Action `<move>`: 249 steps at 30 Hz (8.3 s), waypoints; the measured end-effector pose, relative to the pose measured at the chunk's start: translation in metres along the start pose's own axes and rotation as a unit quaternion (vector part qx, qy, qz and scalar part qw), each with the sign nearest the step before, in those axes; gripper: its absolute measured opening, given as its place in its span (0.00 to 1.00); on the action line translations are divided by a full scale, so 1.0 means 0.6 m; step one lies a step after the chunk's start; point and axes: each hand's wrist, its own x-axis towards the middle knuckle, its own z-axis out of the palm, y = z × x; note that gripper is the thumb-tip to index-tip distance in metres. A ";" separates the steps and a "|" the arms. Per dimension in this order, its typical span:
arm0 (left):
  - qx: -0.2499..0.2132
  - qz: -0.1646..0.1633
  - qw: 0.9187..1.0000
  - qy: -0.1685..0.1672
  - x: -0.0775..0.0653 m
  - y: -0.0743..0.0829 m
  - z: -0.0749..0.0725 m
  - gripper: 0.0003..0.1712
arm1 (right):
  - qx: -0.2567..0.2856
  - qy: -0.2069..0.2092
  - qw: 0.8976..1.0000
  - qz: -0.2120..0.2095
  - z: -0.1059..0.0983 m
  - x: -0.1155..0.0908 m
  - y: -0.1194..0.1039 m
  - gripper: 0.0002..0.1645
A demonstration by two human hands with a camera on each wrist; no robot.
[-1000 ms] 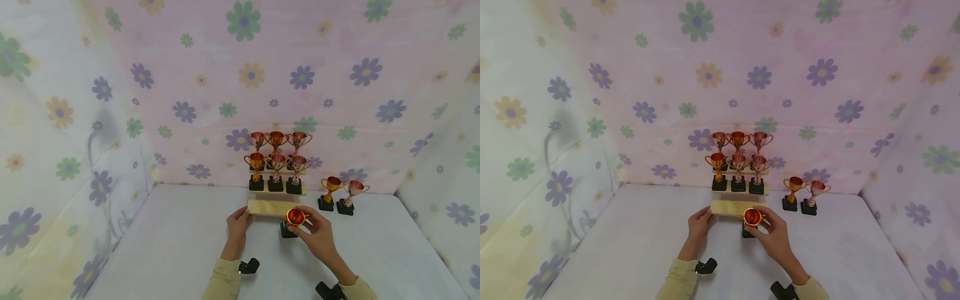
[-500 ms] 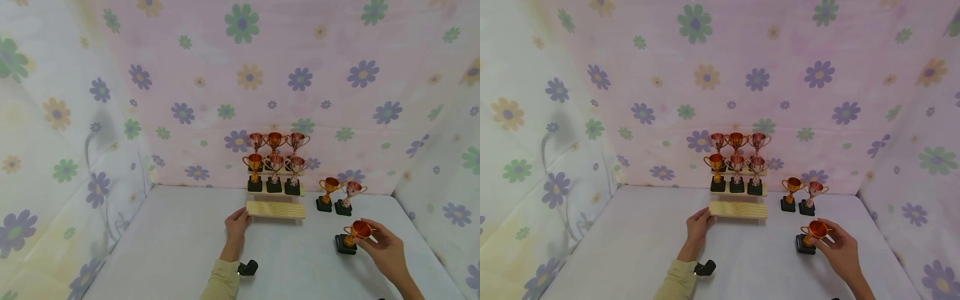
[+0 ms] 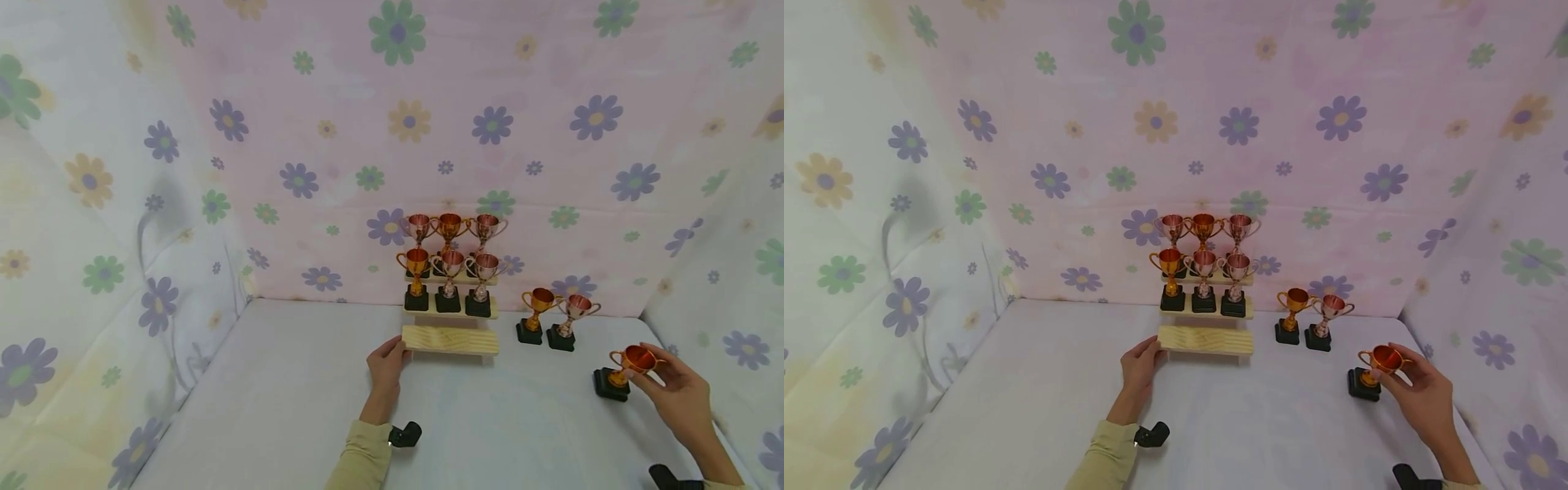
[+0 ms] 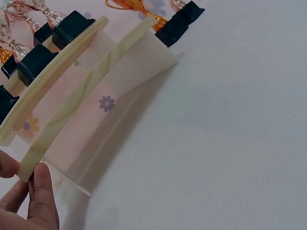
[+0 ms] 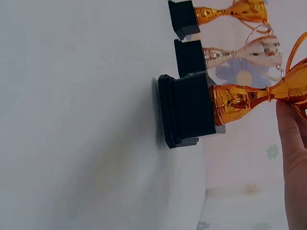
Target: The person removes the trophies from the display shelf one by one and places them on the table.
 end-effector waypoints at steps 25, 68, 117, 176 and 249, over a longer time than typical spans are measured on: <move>0.004 -0.023 1.000 -0.005 0.010 -0.007 -0.003 0.15 | -0.103 -0.084 0.987 0.096 0.004 0.117 0.032 0.43; 0.008 -0.023 1.000 -0.004 0.010 -0.009 -0.002 0.15 | -0.053 -0.184 0.960 0.203 0.025 0.090 0.066 0.55; -0.006 -0.023 1.000 0.001 0.013 -0.012 0.003 0.15 | 0.076 -0.099 0.992 -0.003 0.303 0.067 -0.206 0.34; -0.002 -0.009 1.000 0.004 0.005 -0.009 0.001 0.16 | 0.125 -0.075 0.989 -0.012 0.183 -0.044 -0.089 0.32; -0.001 -0.018 1.000 0.004 0.013 -0.018 -0.001 0.15 | -0.066 -0.134 0.985 0.083 0.151 -0.006 -0.038 0.39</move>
